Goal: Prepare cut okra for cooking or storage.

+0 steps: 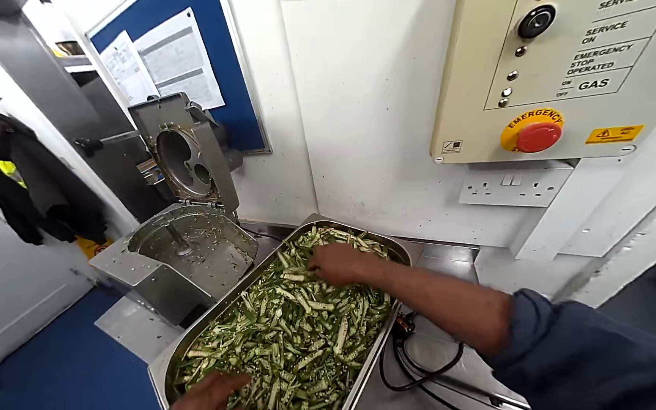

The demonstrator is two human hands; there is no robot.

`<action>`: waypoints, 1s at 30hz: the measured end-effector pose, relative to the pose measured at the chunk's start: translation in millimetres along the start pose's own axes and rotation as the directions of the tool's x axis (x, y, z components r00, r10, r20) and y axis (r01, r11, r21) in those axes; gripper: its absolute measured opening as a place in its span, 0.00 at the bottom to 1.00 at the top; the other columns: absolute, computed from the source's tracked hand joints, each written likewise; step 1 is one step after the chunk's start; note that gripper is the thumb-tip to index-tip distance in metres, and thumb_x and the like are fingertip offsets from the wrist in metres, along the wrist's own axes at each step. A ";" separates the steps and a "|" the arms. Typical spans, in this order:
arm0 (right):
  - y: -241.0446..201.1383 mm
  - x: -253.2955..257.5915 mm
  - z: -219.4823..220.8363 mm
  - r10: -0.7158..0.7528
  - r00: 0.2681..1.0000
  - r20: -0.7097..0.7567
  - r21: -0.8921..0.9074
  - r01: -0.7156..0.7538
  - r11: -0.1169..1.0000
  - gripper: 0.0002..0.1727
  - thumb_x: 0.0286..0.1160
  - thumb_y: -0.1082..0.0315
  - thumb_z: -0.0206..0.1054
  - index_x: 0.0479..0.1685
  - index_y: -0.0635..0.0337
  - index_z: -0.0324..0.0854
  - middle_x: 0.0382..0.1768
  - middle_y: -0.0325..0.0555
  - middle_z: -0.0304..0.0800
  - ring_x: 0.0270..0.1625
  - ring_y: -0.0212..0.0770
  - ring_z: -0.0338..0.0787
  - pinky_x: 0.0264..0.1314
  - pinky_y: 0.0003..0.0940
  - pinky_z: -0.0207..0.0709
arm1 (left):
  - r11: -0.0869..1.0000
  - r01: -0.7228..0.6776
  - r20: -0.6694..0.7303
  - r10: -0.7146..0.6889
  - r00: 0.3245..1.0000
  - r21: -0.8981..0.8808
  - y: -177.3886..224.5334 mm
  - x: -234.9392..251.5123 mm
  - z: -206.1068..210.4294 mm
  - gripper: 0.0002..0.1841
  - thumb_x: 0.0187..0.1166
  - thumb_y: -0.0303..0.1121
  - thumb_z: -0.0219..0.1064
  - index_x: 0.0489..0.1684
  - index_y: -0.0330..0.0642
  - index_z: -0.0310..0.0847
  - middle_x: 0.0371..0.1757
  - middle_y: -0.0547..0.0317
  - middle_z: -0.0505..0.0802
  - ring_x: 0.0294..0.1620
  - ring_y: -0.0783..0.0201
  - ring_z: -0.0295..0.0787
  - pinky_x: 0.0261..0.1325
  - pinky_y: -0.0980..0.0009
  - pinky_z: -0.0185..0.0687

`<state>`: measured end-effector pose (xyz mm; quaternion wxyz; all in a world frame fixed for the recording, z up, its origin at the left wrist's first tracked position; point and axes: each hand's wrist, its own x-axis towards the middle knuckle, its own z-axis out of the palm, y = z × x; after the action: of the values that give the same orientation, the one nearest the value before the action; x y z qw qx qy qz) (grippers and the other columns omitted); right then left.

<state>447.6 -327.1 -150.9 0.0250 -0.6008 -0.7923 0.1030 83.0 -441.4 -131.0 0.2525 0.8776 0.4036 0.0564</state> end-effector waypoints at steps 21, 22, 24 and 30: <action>80.6 -116.5 13.5 0.013 0.994 -0.109 -0.041 -0.017 0.999 0.13 0.80 0.63 0.66 0.56 0.40 0.93 0.63 0.43 0.90 0.67 0.54 0.85 0.69 0.65 0.72 | 0.891 -0.157 0.312 0.018 0.950 0.427 40.8 180.5 20.6 0.43 0.70 0.72 0.65 0.88 0.66 0.67 0.89 0.45 0.68 0.88 0.41 0.63 0.78 0.34 0.69; 85.9 -117.4 9.4 0.024 0.993 -0.114 -0.056 -0.031 0.998 0.13 0.79 0.65 0.66 0.53 0.40 0.94 0.59 0.41 0.92 0.64 0.52 0.87 0.68 0.65 0.73 | 0.892 -0.151 0.302 0.017 0.953 0.426 35.3 162.6 19.4 0.39 0.73 0.68 0.64 0.85 0.63 0.70 0.87 0.45 0.71 0.86 0.41 0.67 0.76 0.37 0.72; 91.8 -118.5 0.0 0.035 0.996 -0.079 -0.058 -0.040 0.998 0.13 0.81 0.65 0.64 0.50 0.40 0.95 0.59 0.39 0.93 0.63 0.49 0.88 0.68 0.64 0.73 | 0.892 -0.137 0.249 0.028 0.968 0.431 17.9 125.0 15.6 0.29 0.81 0.56 0.64 0.78 0.56 0.77 0.78 0.44 0.80 0.79 0.39 0.76 0.72 0.38 0.77; 53.3 -118.5 -3.9 -0.134 0.971 -0.200 0.071 0.151 0.986 0.14 0.82 0.58 0.65 0.58 0.46 0.92 0.66 0.42 0.88 0.70 0.46 0.85 0.72 0.54 0.79 | 0.921 -0.168 0.110 0.138 0.984 0.351 -27.8 25.3 5.7 0.18 0.79 0.39 0.68 0.65 0.48 0.87 0.65 0.41 0.89 0.67 0.38 0.86 0.64 0.38 0.83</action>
<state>531.5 -426.3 -147.3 0.1353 -0.5480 -0.8220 0.0756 82.8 -409.8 -152.1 0.0996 0.9392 0.3266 -0.0351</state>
